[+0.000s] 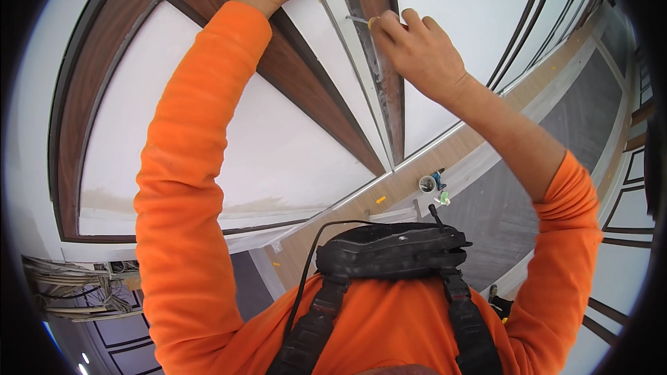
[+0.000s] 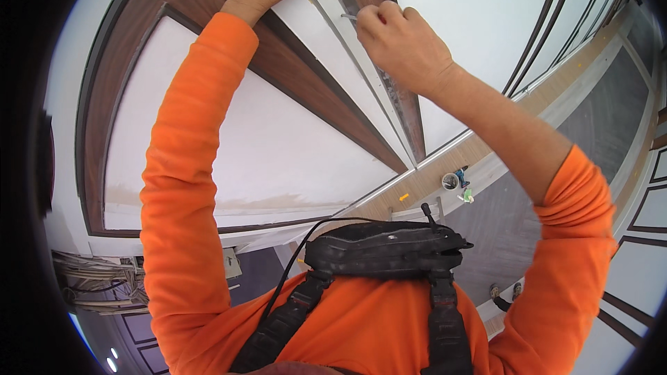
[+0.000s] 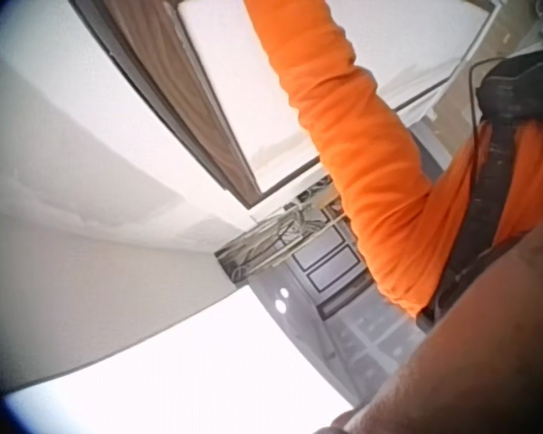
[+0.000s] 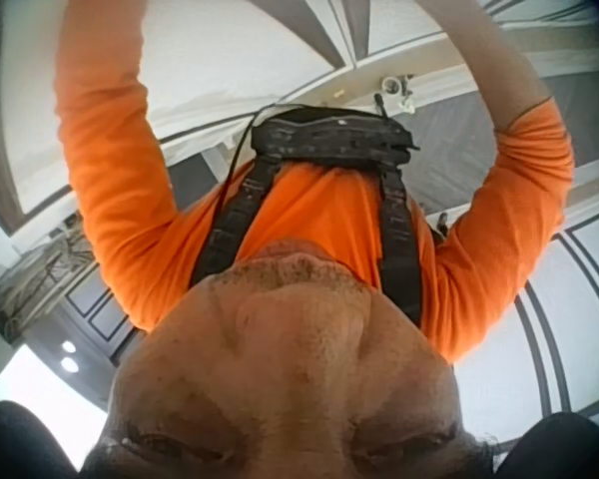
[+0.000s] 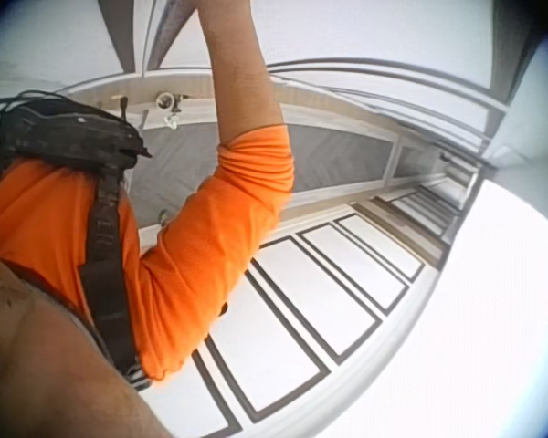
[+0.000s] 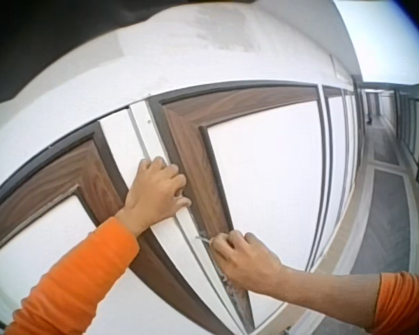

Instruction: The person uses a screwdriver to fasten screws into the seams of a decorative ceiling panel. They repeatedly tighten screws along the joints between the white and brown sections of the ceiling.

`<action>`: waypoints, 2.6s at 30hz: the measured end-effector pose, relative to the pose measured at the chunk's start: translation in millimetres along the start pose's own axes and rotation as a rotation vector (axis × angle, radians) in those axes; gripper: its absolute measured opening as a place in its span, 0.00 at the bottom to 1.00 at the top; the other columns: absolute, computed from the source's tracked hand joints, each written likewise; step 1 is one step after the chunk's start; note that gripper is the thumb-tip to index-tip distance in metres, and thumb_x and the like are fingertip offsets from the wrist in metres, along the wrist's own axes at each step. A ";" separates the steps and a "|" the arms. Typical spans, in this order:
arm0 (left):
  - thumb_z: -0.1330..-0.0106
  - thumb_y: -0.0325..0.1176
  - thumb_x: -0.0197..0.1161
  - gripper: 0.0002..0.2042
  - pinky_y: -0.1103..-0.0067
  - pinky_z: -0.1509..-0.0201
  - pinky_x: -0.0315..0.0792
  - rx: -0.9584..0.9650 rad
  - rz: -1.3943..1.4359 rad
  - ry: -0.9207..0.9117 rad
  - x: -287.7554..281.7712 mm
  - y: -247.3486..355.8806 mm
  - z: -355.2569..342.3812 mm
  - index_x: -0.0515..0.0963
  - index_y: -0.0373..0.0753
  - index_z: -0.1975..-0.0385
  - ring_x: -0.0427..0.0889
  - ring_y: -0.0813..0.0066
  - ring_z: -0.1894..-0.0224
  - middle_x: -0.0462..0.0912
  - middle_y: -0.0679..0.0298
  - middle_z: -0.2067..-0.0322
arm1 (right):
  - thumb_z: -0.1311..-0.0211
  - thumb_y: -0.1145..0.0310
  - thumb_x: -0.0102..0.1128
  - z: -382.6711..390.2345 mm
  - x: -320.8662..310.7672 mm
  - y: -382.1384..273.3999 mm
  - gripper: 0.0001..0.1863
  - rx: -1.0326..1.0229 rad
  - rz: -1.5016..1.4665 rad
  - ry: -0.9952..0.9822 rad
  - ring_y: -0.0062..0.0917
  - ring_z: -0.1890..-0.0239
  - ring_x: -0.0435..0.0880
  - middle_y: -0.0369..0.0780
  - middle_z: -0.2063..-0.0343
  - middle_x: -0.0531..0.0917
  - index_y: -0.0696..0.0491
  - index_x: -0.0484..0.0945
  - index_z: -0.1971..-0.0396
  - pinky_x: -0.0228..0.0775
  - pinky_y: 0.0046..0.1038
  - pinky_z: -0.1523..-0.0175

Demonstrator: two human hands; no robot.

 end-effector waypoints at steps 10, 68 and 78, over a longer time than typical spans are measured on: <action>0.53 0.46 0.80 0.16 0.65 0.51 0.64 0.007 -0.012 -0.010 -3.3 4.9 -6.2 0.79 0.46 0.77 0.76 0.64 0.58 0.79 0.67 0.70 | 0.24 0.56 0.54 61.9 103.8 -10.8 0.17 1.469 -2.307 -0.426 0.13 0.82 0.69 0.35 0.78 0.77 0.57 0.71 0.56 0.55 0.19 0.83; 0.54 0.46 0.80 0.16 0.66 0.51 0.64 -0.024 0.007 -0.034 -1.5 -7.7 3.5 0.79 0.47 0.78 0.75 0.65 0.59 0.77 0.68 0.71 | 0.34 0.71 0.64 33.8 45.5 21.2 0.08 0.757 -0.838 0.130 0.21 0.84 0.73 0.39 0.74 0.81 0.56 0.79 0.58 0.65 0.24 0.80; 0.54 0.46 0.80 0.16 0.65 0.51 0.64 -0.026 -0.015 -0.037 -6.0 -3.0 4.0 0.79 0.46 0.78 0.75 0.64 0.60 0.77 0.68 0.72 | 0.32 0.68 0.64 64.2 86.2 -9.2 0.11 1.437 -1.713 -0.397 0.31 0.71 0.81 0.42 0.74 0.81 0.57 0.80 0.55 0.75 0.33 0.68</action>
Point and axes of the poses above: each hand's wrist, its own z-axis away from the middle knuckle, its own x-axis out of the palm, y = z × x, the point moved 8 cm from there along -z, towards the middle knuckle
